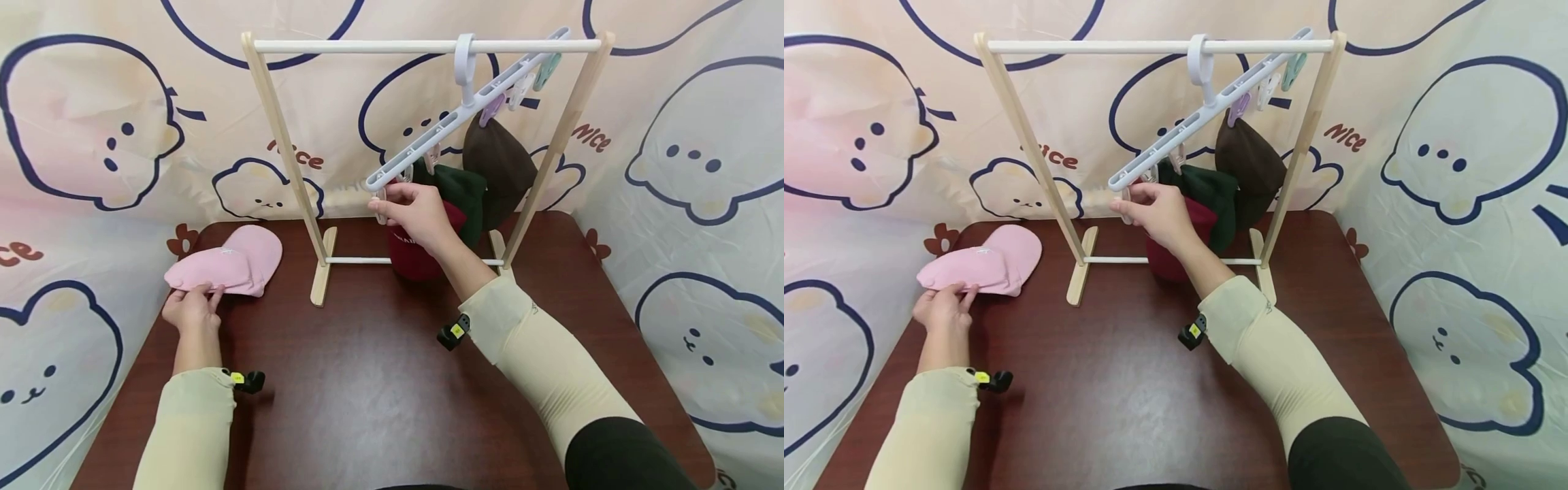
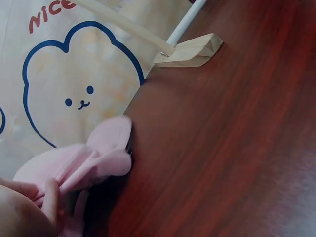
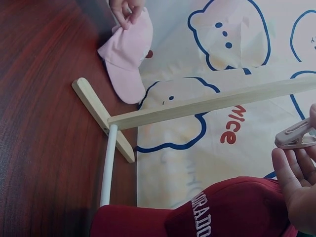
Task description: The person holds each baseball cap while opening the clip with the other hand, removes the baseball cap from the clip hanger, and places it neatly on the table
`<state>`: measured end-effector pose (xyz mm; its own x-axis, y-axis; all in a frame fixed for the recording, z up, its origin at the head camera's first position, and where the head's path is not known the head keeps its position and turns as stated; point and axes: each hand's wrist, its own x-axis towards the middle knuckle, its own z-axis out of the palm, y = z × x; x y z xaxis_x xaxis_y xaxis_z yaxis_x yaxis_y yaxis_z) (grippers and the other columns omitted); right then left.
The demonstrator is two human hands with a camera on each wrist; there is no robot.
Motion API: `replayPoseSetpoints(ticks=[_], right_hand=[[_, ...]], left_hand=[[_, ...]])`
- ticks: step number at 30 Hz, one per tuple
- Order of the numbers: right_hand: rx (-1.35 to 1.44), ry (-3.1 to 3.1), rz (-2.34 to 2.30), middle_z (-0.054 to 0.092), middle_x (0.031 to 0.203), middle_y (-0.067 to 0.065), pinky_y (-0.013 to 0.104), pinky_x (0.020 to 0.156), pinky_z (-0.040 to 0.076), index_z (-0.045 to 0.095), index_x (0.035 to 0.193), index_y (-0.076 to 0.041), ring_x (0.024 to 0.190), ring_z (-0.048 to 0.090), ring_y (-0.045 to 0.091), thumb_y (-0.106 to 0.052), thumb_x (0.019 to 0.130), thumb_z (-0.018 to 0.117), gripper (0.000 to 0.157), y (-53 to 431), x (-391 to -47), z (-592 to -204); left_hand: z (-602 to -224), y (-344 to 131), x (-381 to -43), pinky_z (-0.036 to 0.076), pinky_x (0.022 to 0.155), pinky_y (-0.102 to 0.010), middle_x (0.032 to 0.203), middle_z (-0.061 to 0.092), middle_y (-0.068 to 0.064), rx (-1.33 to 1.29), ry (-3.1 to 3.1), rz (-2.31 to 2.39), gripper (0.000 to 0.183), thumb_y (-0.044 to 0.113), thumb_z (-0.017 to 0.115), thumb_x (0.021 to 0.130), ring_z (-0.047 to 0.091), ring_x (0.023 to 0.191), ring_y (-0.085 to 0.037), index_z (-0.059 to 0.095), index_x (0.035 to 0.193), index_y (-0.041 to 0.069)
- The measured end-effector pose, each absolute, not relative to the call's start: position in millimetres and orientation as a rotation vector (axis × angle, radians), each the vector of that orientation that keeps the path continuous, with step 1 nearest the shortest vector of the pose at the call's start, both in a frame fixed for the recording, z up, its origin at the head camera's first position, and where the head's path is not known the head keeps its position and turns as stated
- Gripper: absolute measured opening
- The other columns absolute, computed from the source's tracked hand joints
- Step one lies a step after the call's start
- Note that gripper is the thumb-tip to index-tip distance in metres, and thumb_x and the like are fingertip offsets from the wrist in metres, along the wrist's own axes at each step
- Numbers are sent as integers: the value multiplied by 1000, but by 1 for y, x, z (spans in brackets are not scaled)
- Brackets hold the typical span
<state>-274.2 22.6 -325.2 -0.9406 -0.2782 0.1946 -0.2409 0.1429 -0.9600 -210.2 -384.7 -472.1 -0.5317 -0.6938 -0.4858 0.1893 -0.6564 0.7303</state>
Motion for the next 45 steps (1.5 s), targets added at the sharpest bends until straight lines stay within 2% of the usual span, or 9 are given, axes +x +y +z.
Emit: replayPoseSetpoints(ticks=[7,17,21,25,28,30,35,40,45], right_hand=[[-536,2356,-1955,71,95,7,31,80,59,73,113,-7,81,70,23,-31,83,79,39,22,-271,-323],[-548,2355,-1946,71,95,7,31,79,59,74,111,-10,80,70,23,-31,82,80,36,18,-270,-323],[-576,2350,-1955,71,93,7,31,78,59,74,109,-11,80,69,23,-30,82,80,33,18,-270,-323],[-603,2352,-1975,71,91,8,32,78,59,74,107,-11,79,69,23,-30,82,80,31,19,-269,-320],[-593,2362,-1972,71,92,7,31,78,59,74,108,-12,79,69,23,-30,83,80,32,20,-268,-319],[-586,2366,-1965,71,92,7,31,78,59,74,109,-10,80,69,23,-30,83,80,34,20,-268,-319],[-563,2381,-1950,71,94,7,31,79,59,73,112,-8,81,70,22,-31,83,80,38,20,-268,-320],[-549,2395,-1936,71,93,7,30,80,59,73,111,-12,82,69,21,-34,82,80,37,21,-267,-323],[-555,2421,-1925,71,93,6,30,81,58,74,110,-13,84,67,21,-35,82,79,36,22,-267,-324]], left_hand=[[-471,-391,-220,60,72,-38,116,48,-2,1036,-707,-2153,32,-20,65,78,55,102,-20,55,98,4],[-474,-399,-221,49,99,-40,128,55,1,1028,-672,-2170,59,-21,64,78,57,110,-19,59,127,12],[-471,-401,-216,57,86,-35,126,53,3,1159,-819,-2170,70,-11,72,79,61,105,-16,49,139,19],[-465,-401,-212,60,62,-34,103,62,1,1254,-976,-2229,66,2,77,81,69,82,-15,44,136,18],[-461,-399,-210,60,58,-36,79,68,0,1266,-1130,-2325,50,13,76,85,69,64,-16,47,125,14],[-462,-396,-208,60,60,-36,70,70,-2,1242,-1341,-2420,50,25,69,91,70,62,-16,47,134,12],[-465,-379,-206,59,66,-27,78,72,6,944,-2256,-2411,75,48,49,100,71,74,-9,30,150,-4],[-447,-345,-212,58,68,-29,89,73,4,514,-2745,-2087,66,48,51,100,71,78,-10,47,135,-9],[-403,-291,-223,60,66,-32,88,74,1,92,-2632,-1957,55,40,56,99,72,76,-14,58,122,-9]])
